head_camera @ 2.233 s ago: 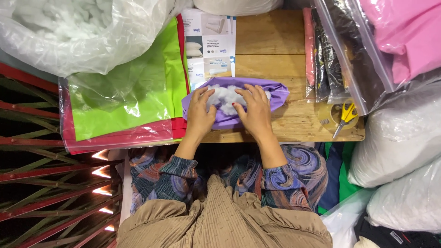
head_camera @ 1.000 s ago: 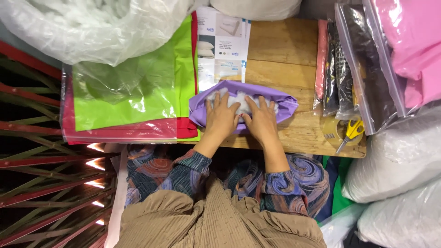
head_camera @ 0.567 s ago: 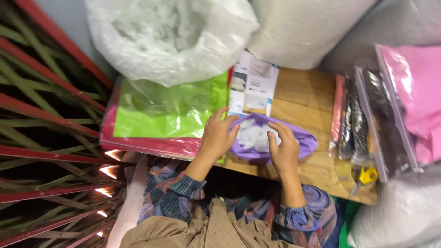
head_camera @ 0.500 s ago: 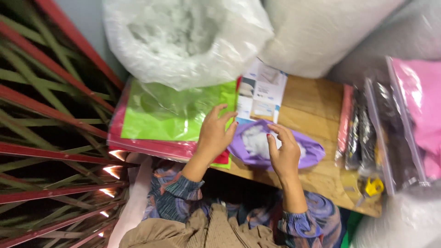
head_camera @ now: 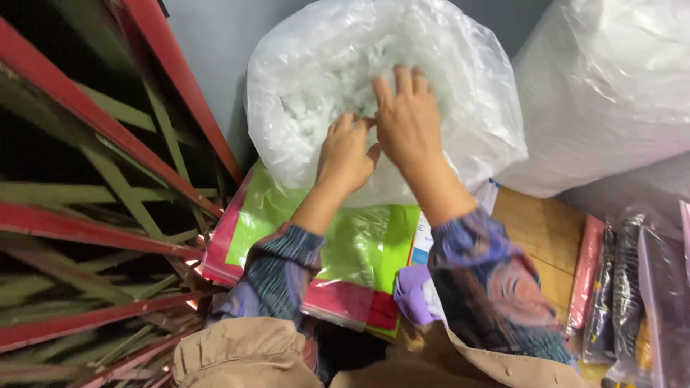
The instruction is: Stuffing a purple fabric pouch with white polyester fiberfill by hand.
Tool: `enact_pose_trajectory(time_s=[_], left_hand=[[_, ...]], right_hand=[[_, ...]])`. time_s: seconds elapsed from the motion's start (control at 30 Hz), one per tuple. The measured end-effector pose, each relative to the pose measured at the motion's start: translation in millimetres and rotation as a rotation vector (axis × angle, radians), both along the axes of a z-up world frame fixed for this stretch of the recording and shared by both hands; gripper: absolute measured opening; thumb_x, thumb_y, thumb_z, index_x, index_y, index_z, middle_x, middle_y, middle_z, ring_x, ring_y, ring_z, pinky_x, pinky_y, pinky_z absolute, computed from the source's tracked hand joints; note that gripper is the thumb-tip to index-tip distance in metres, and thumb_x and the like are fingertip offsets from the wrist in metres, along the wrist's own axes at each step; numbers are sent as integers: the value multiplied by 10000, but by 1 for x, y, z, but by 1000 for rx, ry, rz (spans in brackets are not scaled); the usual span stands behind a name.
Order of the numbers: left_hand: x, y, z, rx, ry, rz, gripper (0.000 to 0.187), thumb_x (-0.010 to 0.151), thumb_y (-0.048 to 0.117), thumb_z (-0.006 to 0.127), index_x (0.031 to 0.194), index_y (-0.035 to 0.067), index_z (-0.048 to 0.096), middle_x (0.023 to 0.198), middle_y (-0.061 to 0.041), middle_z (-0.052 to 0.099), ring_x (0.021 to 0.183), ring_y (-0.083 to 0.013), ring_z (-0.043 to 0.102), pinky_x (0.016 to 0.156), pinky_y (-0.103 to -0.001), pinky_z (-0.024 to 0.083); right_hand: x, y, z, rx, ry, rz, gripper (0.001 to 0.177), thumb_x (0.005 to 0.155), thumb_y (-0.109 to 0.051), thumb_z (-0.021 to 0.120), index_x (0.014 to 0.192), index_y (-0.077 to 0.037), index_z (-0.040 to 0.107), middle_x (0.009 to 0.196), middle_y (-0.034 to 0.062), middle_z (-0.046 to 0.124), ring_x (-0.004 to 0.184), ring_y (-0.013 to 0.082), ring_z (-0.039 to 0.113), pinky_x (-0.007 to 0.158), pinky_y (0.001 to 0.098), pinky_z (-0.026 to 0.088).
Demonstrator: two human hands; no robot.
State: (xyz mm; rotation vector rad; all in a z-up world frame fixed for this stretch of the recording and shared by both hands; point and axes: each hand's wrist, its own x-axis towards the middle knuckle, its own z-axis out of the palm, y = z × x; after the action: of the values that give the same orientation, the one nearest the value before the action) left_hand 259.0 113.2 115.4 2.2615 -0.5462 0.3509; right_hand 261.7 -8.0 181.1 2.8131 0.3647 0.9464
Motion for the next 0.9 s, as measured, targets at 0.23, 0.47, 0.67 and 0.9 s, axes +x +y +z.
enact_pose_trajectory(time_s=[0.23, 0.47, 0.67, 0.9], left_hand=[[51, -16, -29, 250, 300, -18, 494, 838, 264, 739, 1294, 119, 618, 1509, -241, 383, 1446, -482, 275, 1080, -606, 361], [16, 1, -19, -119, 70, 27, 282, 873, 196, 680, 1141, 113, 706, 1278, -128, 555, 1199, -311, 547, 962, -421, 487], [-40, 16, 14, -826, 391, -196, 487, 1051, 406, 497, 1426, 97, 475, 1340, -284, 550, 1259, -462, 551, 1042, -526, 468], [-134, 16, 26, -1331, 1184, -601, 701, 965, 562, 595, 1504, 142, 440, 1250, -106, 533, 882, -180, 678, 746, -288, 633]], right_hand=[[62, -89, -40, -164, 54, -388, 467, 981, -163, 572, 1443, -225, 541, 990, 112, 623, 741, 290, 677, 593, 431, 578], [-22, -31, 11, 161, 159, -72, 148, 874, 54, 625, 965, -43, 689, 907, 117, 603, 730, 304, 610, 653, 415, 519], [-95, -9, 28, 918, 276, 116, 122, 921, -99, 776, 1013, -174, 746, 917, 25, 710, 934, 193, 683, 957, 343, 515], [-215, -16, -24, 2007, 468, 107, 189, 814, -64, 716, 981, -64, 628, 818, 144, 727, 730, 207, 727, 638, 352, 600]])
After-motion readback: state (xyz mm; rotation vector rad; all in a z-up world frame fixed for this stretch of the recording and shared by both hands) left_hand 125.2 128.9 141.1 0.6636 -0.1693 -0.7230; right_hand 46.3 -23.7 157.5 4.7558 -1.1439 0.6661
